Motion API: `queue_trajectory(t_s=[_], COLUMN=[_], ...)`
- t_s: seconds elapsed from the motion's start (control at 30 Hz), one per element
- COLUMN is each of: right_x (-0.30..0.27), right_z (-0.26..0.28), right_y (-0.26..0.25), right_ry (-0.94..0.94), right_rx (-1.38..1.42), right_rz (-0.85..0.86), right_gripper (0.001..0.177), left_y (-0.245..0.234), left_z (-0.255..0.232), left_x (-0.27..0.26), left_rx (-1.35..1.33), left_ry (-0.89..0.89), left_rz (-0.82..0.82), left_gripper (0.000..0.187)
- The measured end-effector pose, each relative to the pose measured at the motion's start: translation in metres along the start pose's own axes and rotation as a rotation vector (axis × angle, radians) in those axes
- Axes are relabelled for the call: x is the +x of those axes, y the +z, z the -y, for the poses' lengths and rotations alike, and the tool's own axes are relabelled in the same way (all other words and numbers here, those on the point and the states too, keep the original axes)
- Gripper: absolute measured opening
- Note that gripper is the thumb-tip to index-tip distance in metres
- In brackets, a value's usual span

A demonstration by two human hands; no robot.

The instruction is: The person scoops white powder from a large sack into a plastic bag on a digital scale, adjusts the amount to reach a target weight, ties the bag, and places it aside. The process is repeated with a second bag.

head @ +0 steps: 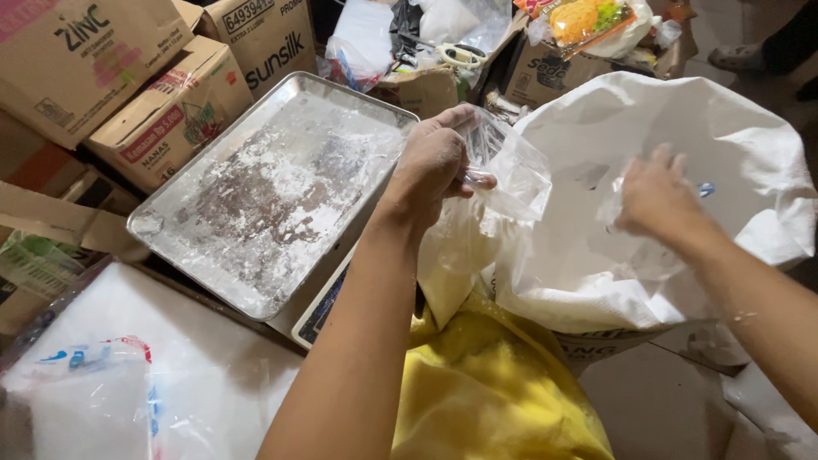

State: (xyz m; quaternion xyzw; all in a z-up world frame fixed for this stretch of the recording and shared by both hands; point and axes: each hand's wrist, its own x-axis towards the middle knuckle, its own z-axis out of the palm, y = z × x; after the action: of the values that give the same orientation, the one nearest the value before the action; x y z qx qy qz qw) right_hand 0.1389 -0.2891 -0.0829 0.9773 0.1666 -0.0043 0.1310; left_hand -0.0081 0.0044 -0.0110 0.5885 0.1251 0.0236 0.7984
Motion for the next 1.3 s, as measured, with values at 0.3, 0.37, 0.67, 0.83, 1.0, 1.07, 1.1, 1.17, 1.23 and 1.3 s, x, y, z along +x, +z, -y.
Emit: queue_trajectory(t_s=[0.3, 0.37, 0.67, 0.83, 1.0, 1.07, 1.1, 1.17, 1.23, 1.3], right_x=[0.001, -0.001, 0.02, 0.034, 0.033, 0.031, 0.031, 0.032, 0.033, 0.035], right_z=[0.03, 0.033, 0.025, 0.011, -0.006, -0.017, -0.022, -0.031, -0.038, -0.041], right_y=[0.057, 0.056, 0.047, 0.073, 0.08, 0.075, 0.073, 0.069, 0.069, 0.068], right_ry=[-0.318, -0.291, -0.27, -0.188, -0.124, -0.005, 0.056, 0.076, 0.089, 0.088], right_rx=[-0.402, -0.375, -0.323, -0.055, 0.409, 0.613, 0.714, 0.841, 0.91, 0.915], right_rz=[0.349, 0.18, 0.568, 0.759, 0.884, 0.893, 0.895, 0.872, 0.852, 0.836], right_gripper=[0.049, 0.067, 0.053, 0.068, 0.075, 0.073, 0.072, 0.072, 0.069, 0.064], left_y=[0.0, 0.001, 0.001, 0.0, -0.001, -0.003, -0.004, -0.004, -0.001, 0.0], left_z=[-0.002, -0.003, -0.001, -0.001, -0.001, 0.0, 0.0, -0.001, -0.002, -0.003], left_x=[0.0, -0.001, -0.002, -0.006, -0.007, -0.008, -0.008, -0.008, -0.007, -0.007], left_rx=[-0.034, -0.027, -0.031, -0.045, -0.042, -0.051, -0.055, -0.022, -0.002, 0.001], left_ry=[-0.024, -0.018, -0.018, -0.012, 0.0, 0.006, 0.009, 0.006, -0.007, -0.024], left_rz=[-0.006, -0.003, -0.016, -0.014, -0.001, 0.006, 0.01, 0.005, -0.004, -0.021], left_gripper=[0.078, 0.078, 0.078, 0.077, 0.075, 0.076, 0.077, 0.078, 0.078, 0.078])
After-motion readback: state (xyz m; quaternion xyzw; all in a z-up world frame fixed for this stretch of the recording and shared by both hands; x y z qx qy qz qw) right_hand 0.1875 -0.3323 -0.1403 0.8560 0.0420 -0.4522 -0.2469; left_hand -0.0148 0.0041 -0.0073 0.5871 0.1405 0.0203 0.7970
